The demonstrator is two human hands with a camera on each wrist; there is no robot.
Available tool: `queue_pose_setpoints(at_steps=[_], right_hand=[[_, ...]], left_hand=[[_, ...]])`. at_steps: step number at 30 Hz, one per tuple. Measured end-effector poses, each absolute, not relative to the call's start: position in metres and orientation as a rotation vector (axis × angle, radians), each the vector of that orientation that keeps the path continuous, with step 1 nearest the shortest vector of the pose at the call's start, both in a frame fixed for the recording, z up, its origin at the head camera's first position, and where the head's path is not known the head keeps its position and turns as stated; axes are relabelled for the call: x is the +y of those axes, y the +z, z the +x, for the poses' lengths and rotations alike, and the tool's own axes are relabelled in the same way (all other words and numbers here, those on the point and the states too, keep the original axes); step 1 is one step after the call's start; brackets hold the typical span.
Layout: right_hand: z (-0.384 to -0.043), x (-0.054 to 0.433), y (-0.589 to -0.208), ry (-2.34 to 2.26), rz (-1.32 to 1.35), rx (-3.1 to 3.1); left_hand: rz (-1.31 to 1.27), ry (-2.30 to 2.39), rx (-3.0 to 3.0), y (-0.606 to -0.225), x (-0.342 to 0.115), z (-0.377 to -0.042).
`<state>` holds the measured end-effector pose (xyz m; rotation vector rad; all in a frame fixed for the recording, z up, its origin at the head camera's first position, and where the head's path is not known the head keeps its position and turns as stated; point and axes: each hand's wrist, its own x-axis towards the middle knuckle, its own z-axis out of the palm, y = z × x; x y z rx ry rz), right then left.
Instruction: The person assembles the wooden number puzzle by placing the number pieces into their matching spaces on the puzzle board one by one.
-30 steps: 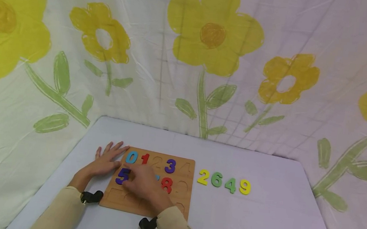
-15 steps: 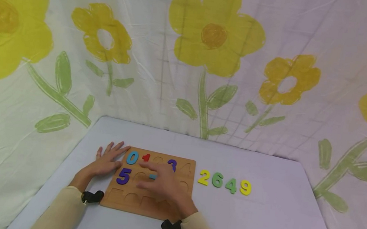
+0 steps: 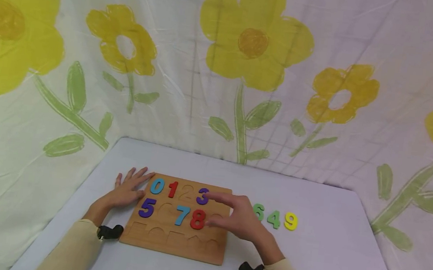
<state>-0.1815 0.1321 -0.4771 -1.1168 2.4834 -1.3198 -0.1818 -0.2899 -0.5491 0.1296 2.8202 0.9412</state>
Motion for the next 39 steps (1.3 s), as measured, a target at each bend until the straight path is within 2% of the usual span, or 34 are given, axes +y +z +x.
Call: queue_pose_setpoints(at_steps=[13, 23, 32, 39], right_hand=[[-0.184, 0.233, -0.468, -1.528, -0.960, 2.315], [-0.182, 0.303, -0.460, -1.492, -0.845, 2.386], [-0.184, 0.350, -0.466, -1.289, -0.671, 2.634], [-0.192, 0.364, -0.481, -1.205, -0.568, 2.731]], left_hand=[[0.126, 0.928, 2.833, -0.549, -0.290, -0.181], [0.106, 0.918, 2.824, -0.545, -0.287, -0.180], [0.119, 0.900, 2.839, -0.550, -0.289, -0.182], [0.105, 0.913, 2.832, -0.550, -0.290, -0.182]])
